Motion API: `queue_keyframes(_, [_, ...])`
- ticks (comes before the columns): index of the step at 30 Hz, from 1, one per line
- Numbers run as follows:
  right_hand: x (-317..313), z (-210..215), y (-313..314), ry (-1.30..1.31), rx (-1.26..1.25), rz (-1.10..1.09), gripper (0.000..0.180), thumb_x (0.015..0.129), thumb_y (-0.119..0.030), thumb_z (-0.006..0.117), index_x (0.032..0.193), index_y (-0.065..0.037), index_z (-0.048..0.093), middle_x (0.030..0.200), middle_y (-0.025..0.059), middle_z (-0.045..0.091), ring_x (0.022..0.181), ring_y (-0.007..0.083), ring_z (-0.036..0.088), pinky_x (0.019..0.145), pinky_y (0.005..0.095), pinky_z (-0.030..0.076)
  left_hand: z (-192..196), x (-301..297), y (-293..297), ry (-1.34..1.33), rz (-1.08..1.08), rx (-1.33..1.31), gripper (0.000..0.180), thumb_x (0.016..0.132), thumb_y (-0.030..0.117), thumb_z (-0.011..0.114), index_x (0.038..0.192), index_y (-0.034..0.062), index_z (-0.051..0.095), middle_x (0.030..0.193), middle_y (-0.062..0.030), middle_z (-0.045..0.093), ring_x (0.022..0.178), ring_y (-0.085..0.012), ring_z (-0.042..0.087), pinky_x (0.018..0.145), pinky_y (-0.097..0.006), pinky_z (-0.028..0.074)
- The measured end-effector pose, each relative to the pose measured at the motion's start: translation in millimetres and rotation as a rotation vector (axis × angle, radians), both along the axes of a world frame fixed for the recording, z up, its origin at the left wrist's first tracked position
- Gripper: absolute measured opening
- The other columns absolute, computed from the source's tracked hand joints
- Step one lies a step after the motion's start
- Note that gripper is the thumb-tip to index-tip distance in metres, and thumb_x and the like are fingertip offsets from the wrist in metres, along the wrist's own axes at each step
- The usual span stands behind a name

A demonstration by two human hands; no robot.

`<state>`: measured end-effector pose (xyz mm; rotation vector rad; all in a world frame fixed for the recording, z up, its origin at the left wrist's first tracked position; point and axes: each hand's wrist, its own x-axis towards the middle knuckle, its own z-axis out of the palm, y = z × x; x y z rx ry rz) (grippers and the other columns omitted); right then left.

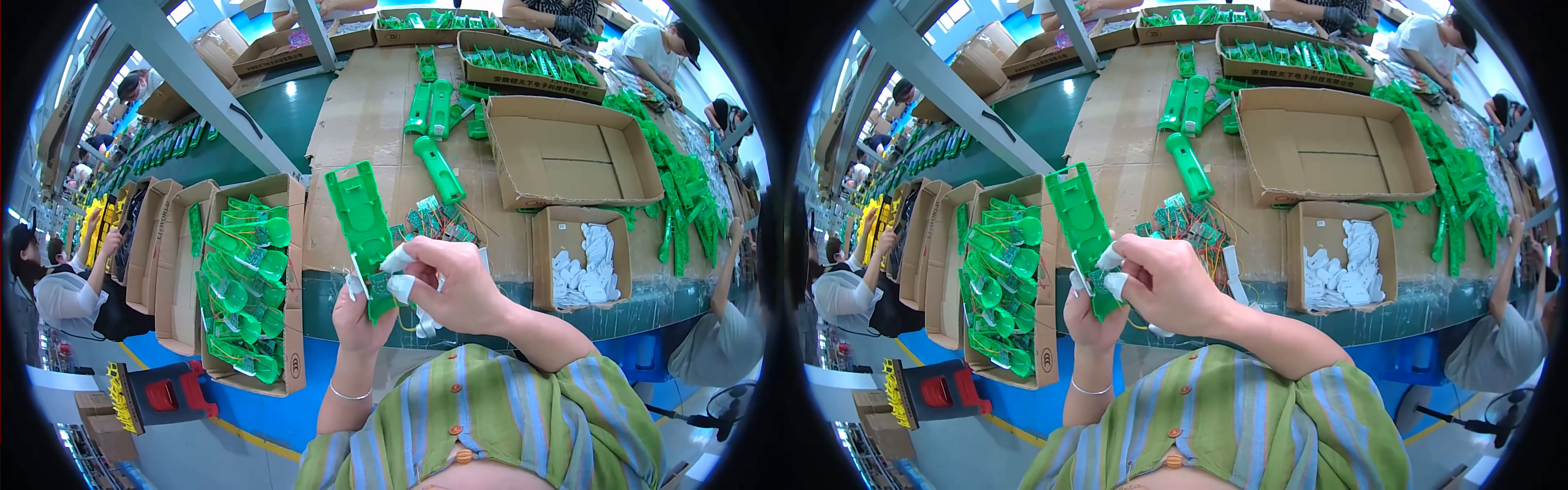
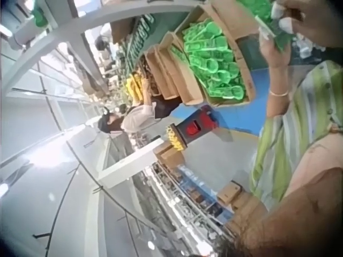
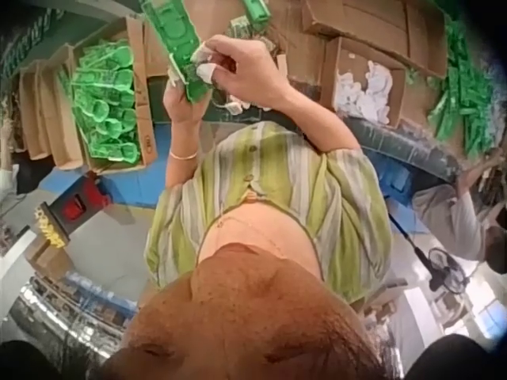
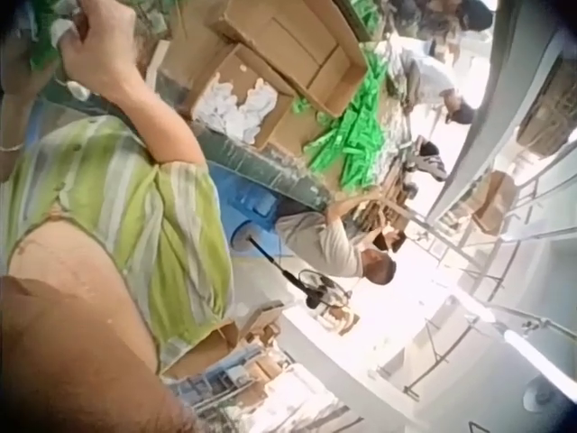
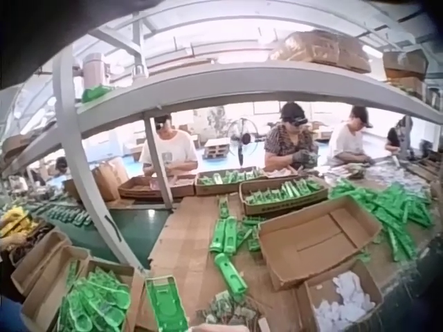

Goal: Assembling electronic light fixtures by inserting LED strips and components into plastic housings at a workbench.

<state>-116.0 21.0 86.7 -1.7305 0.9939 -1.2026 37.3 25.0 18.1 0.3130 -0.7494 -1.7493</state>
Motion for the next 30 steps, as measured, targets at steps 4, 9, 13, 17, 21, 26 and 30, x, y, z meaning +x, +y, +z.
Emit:
queue_keyframes(4, [7,-1,1,0.047,-0.058,-0.063,0.016,0.072,0.002,0.061,0.087,0.001,0.057,0.060,0.0035,0.053,0.051,0.0082,0.051,0.047,0.0219,0.041,-24,4,3,0.055,-0.024,-0.010,0.054,0.090,0.031,0.041,0.134,0.0011,0.027,0.130,-0.0124,0.041,0.116,-0.0280,0.045,0.097,-0.043,0.038])
queue_keyframes(9, [11,-14,-2,0.297,-0.366,-0.174,0.017,0.069,0.004,0.058,0.086,0.001,0.055,0.071,0.0068,0.052,0.059,0.0181,0.054,0.051,0.0264,0.045,-6,-4,5,0.083,0.063,0.109,0.044,0.090,0.028,0.047,0.123,0.0001,0.039,0.116,-0.0124,0.051,0.106,-0.0241,0.053,0.091,-0.038,0.043])
queue_keyframes(13, [9,-10,4,0.432,-0.484,-0.142,0.021,0.066,0.000,0.060,0.086,0.002,0.056,0.091,0.0136,0.047,0.074,0.0239,0.054,0.057,0.0307,0.048,-9,-3,9,0.140,0.049,0.127,0.045,0.090,0.029,0.045,0.124,0.0000,0.037,0.117,-0.0136,0.051,0.106,-0.0252,0.053,0.091,-0.038,0.044])
queue_keyframes(17, [9,-14,4,0.487,-0.637,-0.169,0.023,0.063,-0.003,0.062,0.085,0.004,0.057,0.088,0.0133,0.047,0.073,0.0239,0.054,0.057,0.0301,0.048,-7,-7,9,0.139,0.038,0.102,0.043,0.091,0.030,0.040,0.124,0.0023,0.040,0.119,-0.0121,0.051,0.109,-0.0236,0.051,0.093,-0.038,0.041])
queue_keyframes(21, [6,-14,6,0.492,-0.674,-0.181,0.025,0.062,-0.004,0.061,0.084,0.006,0.057,0.088,0.0139,0.048,0.075,0.0246,0.053,0.058,0.0303,0.049,-12,-12,12,0.105,0.008,0.032,0.043,0.092,0.033,0.036,0.124,0.0039,0.042,0.120,-0.0097,0.051,0.111,-0.0213,0.050,0.096,-0.036,0.039])
queue_keyframes(26, [1,-16,5,0.535,-0.710,-0.112,0.025,0.060,-0.006,0.060,0.082,0.006,0.056,0.090,0.0141,0.048,0.076,0.0244,0.053,0.060,0.0301,0.049,-20,-15,19,0.018,0.130,0.094,0.043,0.092,0.033,0.037,0.123,0.0033,0.042,0.118,-0.0086,0.052,0.110,-0.0199,0.050,0.095,-0.036,0.039])
queue_keyframes(30, [-3,-28,5,0.589,-0.765,-0.121,0.025,0.060,-0.007,0.058,0.081,0.006,0.055,0.091,0.0139,0.048,0.078,0.0240,0.052,0.062,0.0307,0.050,-15,-19,17,-0.190,0.206,0.050,0.041,0.093,0.030,0.042,0.122,0.0011,0.042,0.115,-0.0093,0.053,0.105,-0.0189,0.053,0.090,-0.032,0.043])
